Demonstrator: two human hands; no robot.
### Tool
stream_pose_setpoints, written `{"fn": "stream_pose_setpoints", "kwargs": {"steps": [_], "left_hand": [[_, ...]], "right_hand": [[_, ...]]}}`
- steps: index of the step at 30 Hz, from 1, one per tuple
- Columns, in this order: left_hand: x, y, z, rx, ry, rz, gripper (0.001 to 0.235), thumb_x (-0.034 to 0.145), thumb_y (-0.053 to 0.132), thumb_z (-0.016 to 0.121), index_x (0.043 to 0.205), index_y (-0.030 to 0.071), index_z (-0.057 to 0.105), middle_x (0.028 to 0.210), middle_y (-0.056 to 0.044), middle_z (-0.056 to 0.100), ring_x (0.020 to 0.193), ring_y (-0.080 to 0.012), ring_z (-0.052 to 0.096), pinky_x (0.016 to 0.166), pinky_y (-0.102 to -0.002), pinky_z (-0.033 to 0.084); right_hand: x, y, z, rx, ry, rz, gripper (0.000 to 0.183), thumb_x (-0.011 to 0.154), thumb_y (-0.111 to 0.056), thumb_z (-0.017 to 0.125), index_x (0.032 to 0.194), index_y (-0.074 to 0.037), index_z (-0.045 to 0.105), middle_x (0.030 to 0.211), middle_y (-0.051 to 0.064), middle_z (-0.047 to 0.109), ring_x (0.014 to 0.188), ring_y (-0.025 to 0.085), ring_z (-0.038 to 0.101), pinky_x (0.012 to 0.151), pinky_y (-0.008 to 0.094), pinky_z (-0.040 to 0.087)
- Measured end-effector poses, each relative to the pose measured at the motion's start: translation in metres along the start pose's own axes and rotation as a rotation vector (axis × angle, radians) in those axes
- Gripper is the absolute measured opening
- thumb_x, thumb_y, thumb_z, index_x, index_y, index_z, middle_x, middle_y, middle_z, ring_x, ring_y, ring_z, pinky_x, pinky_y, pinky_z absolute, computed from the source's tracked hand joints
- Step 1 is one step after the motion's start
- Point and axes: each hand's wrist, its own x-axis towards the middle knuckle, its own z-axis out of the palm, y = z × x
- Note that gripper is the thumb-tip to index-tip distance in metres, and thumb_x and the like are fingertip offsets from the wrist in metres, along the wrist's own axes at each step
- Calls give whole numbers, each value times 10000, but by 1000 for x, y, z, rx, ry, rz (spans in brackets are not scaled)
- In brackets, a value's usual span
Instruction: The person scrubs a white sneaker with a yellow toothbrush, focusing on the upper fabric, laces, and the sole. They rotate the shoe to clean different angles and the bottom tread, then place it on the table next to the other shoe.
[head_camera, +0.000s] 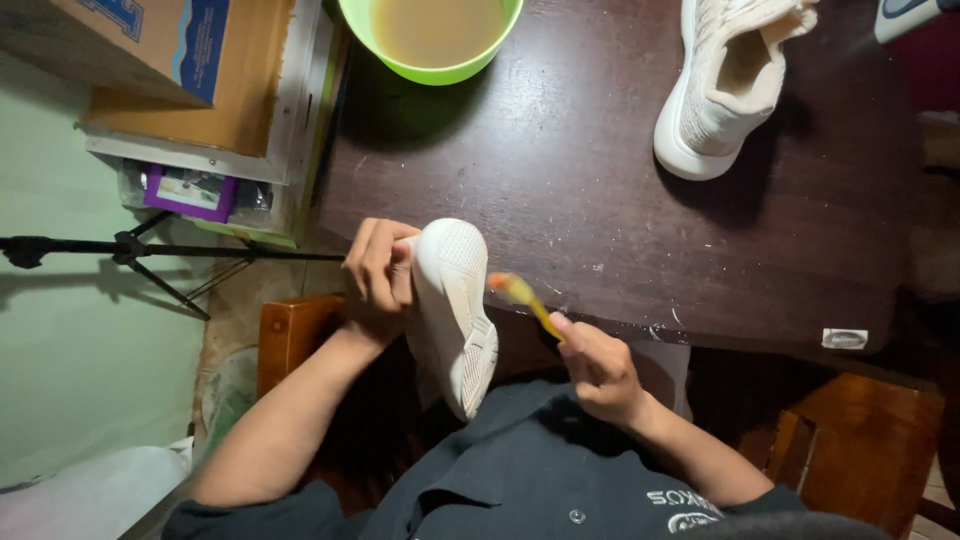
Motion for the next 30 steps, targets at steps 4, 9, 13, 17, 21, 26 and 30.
{"fn": "stream_pose_setpoints", "kwargs": {"steps": [4, 9, 13, 17, 21, 26, 30], "left_hand": [[-4, 7, 0, 65, -35, -30, 584, 1079, 551, 239, 924, 138, 622, 798, -54, 508, 736, -336, 633, 689, -383, 546], [-14, 6, 8, 173, -69, -15, 599, 1056, 625, 249, 957, 174, 632, 852, -20, 539, 783, -319, 674, 726, -407, 573], [-11, 7, 6, 189, -90, -69, 566, 1066, 614, 255, 981, 195, 626, 859, -32, 543, 805, -337, 673, 722, -445, 575], [-10, 9, 4, 183, -134, -114, 565, 1060, 624, 245, 1032, 222, 641, 885, -38, 549, 852, -359, 681, 729, -492, 580], [-12, 4, 6, 171, -147, -123, 573, 1059, 627, 227, 1073, 235, 645, 910, -39, 558, 882, -357, 687, 752, -496, 583], [-11, 4, 2, 167, -150, -94, 577, 1056, 621, 250, 1138, 261, 693, 949, -43, 575, 915, -354, 691, 780, -511, 584], [-13, 1, 3, 164, -149, -89, 592, 1053, 625, 239, 1149, 264, 698, 942, -43, 578, 920, -351, 693, 784, -513, 585]], "right_hand": [[12, 11, 9, -4, -54, 26, 502, 893, 72, 577, 1376, -48, 650, 691, 150, 601, 554, 325, 583, 544, 412, 507], [24, -15, 11, 31, -24, 6, 451, 881, 31, 584, 1300, -64, 724, 698, 109, 620, 559, 295, 585, 582, 359, 536], [19, -2, 4, -99, -53, 45, 496, 890, 55, 563, 1352, -88, 674, 691, 118, 611, 572, 300, 620, 586, 379, 532], [16, -27, 2, -33, -137, 70, 505, 883, 47, 561, 1350, -109, 677, 660, 89, 627, 527, 291, 605, 546, 344, 538], [22, -9, 2, -74, -92, 107, 512, 899, 44, 550, 1385, -85, 644, 709, 110, 634, 569, 281, 628, 581, 372, 536], [37, -6, 1, -72, -98, 148, 579, 854, 91, 547, 1393, -96, 642, 703, 151, 668, 584, 318, 651, 585, 424, 529], [26, -5, 2, -24, -91, 64, 569, 820, 91, 574, 1334, -111, 709, 692, 95, 620, 569, 275, 620, 603, 342, 555]]}}
